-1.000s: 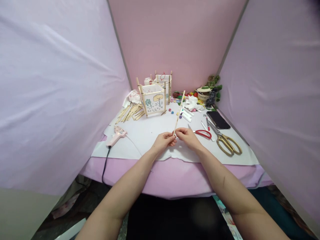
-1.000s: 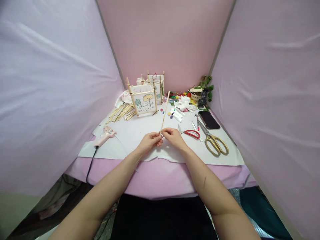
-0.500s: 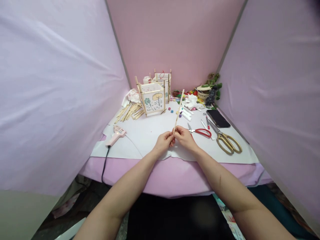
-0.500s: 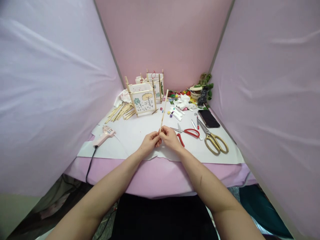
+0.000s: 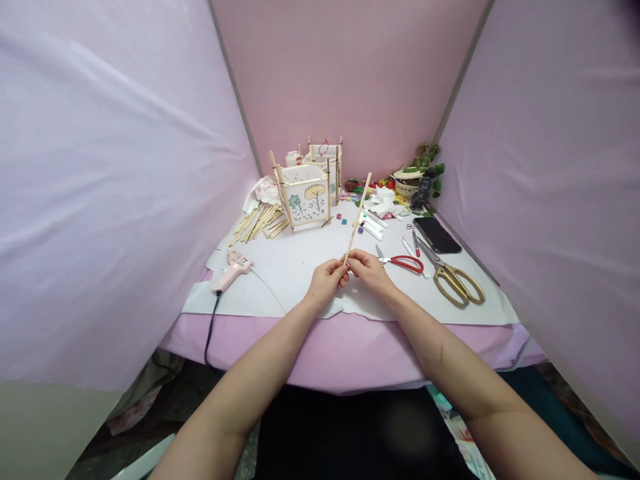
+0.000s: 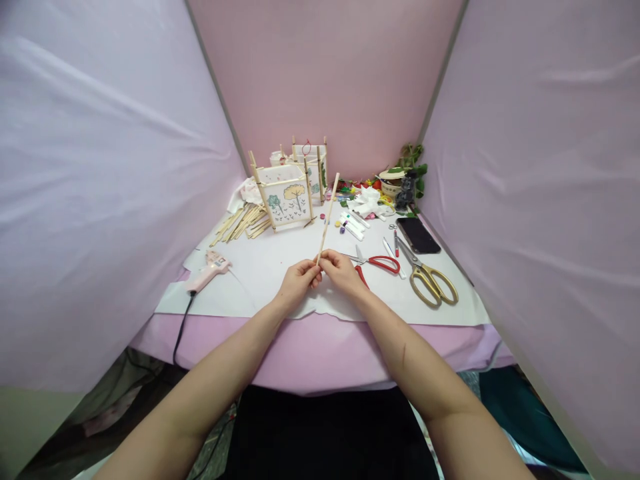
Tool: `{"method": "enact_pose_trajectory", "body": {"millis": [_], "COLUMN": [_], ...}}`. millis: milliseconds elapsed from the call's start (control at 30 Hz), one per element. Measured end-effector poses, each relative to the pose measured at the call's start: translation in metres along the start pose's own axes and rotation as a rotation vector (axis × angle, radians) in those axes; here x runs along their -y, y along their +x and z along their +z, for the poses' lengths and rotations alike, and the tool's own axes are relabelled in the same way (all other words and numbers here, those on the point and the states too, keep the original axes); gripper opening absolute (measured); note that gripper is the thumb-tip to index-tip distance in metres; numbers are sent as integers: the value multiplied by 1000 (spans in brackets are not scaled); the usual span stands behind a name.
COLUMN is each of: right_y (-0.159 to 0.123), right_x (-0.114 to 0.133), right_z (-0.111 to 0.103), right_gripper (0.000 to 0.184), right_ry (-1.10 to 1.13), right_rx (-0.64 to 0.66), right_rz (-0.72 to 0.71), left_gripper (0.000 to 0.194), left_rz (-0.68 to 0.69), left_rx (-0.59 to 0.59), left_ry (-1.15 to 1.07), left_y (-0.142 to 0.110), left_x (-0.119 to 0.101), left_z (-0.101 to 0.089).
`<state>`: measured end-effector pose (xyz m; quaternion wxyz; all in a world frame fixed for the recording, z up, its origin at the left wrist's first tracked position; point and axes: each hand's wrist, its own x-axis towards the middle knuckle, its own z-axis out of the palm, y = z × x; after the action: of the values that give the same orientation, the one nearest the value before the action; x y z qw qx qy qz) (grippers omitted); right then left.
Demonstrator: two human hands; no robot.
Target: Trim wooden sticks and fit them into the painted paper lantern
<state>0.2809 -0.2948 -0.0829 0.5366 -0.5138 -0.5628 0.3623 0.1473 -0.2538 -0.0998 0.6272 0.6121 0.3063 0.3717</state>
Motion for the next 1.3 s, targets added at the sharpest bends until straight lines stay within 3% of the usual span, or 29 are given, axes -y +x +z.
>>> {"method": "enact_pose_trajectory", "body": {"millis": [233, 533, 767, 1033, 1300], "right_y": [2, -2, -1, 4, 5], "right_x": [-12, -12, -8, -3, -9], "right_z": [-1, 9, 9, -1, -6], "right_gripper": [15, 13, 13, 19, 26], "right_ry": [25, -56, -62, 79, -87], "right_rx": [43, -42, -112, -60, -232], "right_rz": [-42, -83, -67, 31, 5], "left_gripper": [22, 23, 22, 22, 19], "left_rz": [-1, 16, -11, -11, -30], "left_rx": [2, 10, 39, 9, -18], "left_ry": [60, 110, 71, -15, -3], "left_y": [1, 1, -2, 2, 4], "left_x": [2, 4, 3, 2, 6], "left_z": [0, 0, 3, 1, -1]}}
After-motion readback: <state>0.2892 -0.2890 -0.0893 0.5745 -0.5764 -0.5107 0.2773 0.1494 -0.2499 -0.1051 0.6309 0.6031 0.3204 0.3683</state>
